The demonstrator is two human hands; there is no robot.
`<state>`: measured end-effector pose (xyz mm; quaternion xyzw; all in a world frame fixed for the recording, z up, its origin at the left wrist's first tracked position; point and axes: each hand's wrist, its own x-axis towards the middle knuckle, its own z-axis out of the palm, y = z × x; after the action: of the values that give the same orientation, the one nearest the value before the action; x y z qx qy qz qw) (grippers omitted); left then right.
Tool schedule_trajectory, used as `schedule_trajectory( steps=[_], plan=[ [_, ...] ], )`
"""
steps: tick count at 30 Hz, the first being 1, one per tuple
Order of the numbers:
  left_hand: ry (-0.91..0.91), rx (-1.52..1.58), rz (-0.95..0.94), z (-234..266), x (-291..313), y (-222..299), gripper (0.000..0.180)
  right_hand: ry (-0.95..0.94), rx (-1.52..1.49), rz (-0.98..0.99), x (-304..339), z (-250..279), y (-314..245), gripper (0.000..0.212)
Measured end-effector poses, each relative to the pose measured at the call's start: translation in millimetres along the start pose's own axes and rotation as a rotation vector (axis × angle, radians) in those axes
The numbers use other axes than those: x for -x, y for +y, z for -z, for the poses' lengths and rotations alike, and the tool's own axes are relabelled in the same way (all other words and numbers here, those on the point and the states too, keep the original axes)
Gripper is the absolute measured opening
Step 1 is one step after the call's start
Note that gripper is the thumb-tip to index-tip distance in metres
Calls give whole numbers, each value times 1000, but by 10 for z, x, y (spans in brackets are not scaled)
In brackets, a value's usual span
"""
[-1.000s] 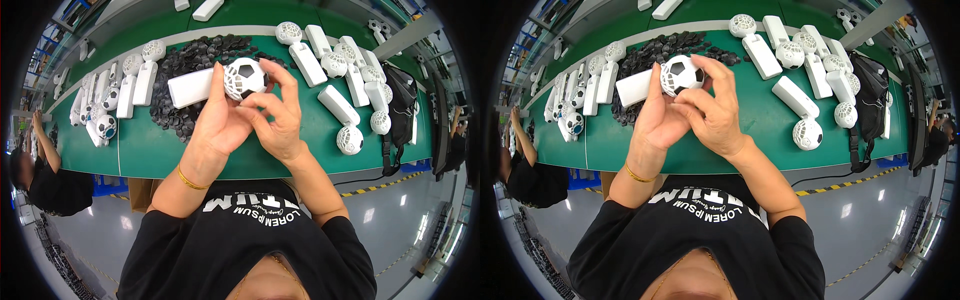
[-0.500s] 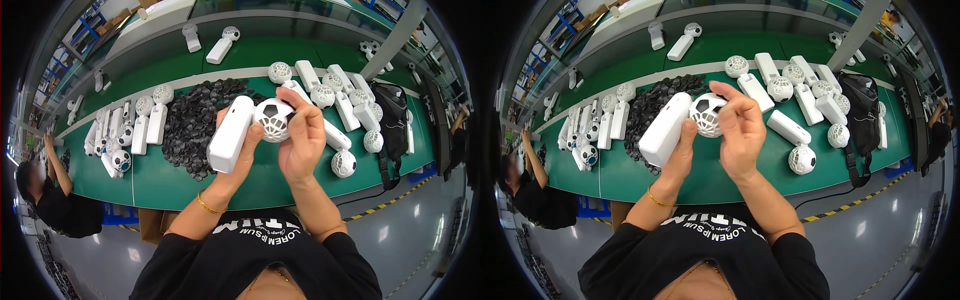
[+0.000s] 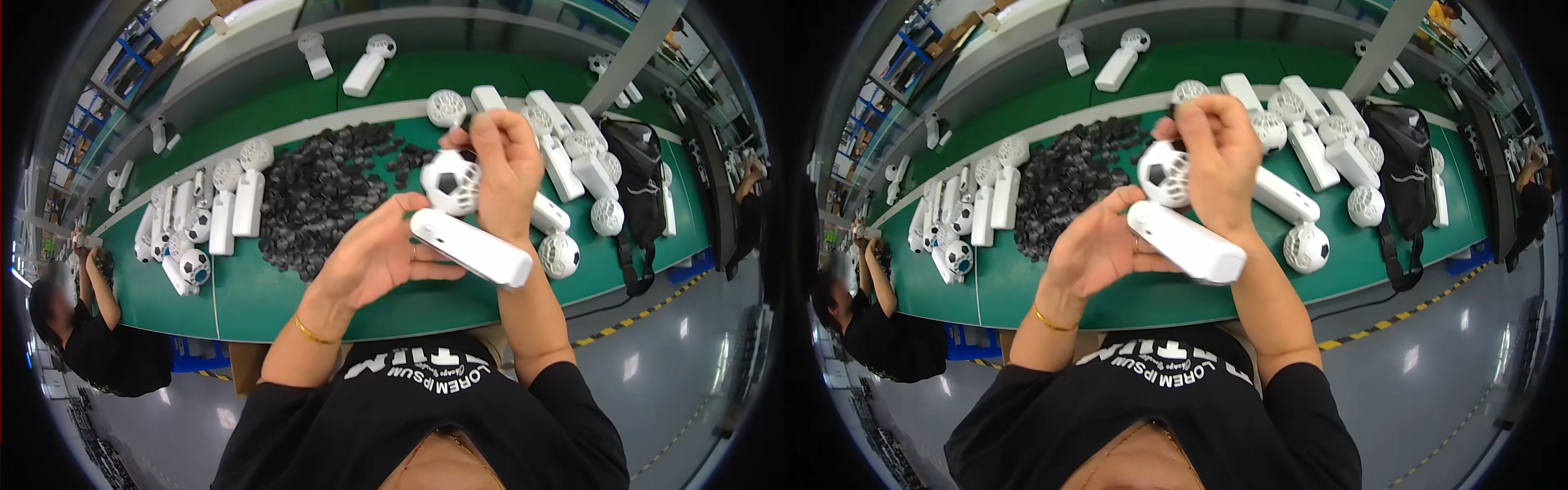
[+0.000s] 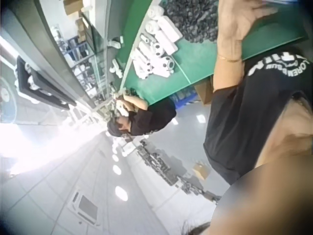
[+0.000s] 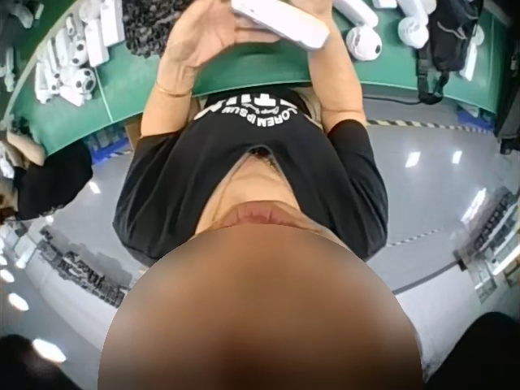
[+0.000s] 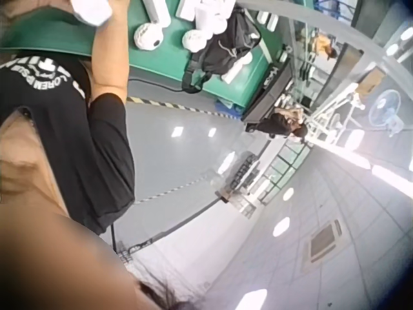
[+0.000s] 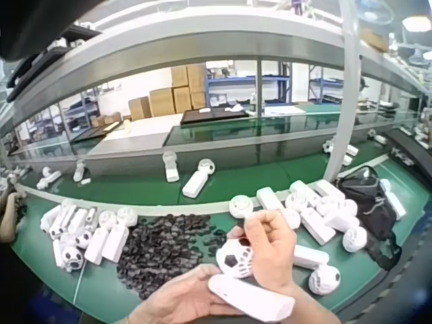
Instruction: Assembling small soccer ball-shaped security cameras by manually attaching housing and internal components.
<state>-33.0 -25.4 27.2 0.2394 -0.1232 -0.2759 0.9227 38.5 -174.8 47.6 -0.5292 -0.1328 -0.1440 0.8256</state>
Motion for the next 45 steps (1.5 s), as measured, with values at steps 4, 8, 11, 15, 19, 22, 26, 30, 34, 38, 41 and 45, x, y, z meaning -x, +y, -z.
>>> schedule_trajectory(
  steps=[4, 8, 11, 15, 19, 22, 26, 30, 34, 38, 41, 45],
  plan=[
    [299, -227, -43, 51, -152, -166, 45, -292, 145, 160, -3, -122, 83, 10],
    [217, 24, 8, 224, -91, -176, 58, -121, -120, -32, 20, 49, 12, 9],
    [246, 144, 16, 303, -49, -171, 64, -270, 69, -143, 200, 288, -3, 8],
    [153, 366, 60, 441, -10, -184, 64, -303, 95, -297, 424, 286, -2, 8],
    [101, 469, 90, 446, -20, -187, 63, -323, 229, -268, 395, 270, 33, 10],
    [127, 462, 85, 440, -9, -185, 62, -308, 261, -229, 411, 247, 82, 11],
    [127, 466, 83, 438, -31, -165, 63, -281, 249, -248, 403, 204, 118, 12],
    [133, 467, 97, 416, -38, -97, 62, -285, 329, -214, 362, 161, 151, 13],
    [183, 351, 35, 376, -89, -46, 61, -267, 268, -201, 242, 149, 276, 19],
    [260, 121, 16, 306, -245, 242, 59, -302, 130, -275, 7, 43, 279, 23],
    [173, -15, 108, 501, -524, 707, 54, -350, 174, -333, -383, -20, 349, 26],
    [490, -843, -122, 742, -1057, 1410, 47, -405, 601, 32, -522, -78, 137, 42]
  ],
)
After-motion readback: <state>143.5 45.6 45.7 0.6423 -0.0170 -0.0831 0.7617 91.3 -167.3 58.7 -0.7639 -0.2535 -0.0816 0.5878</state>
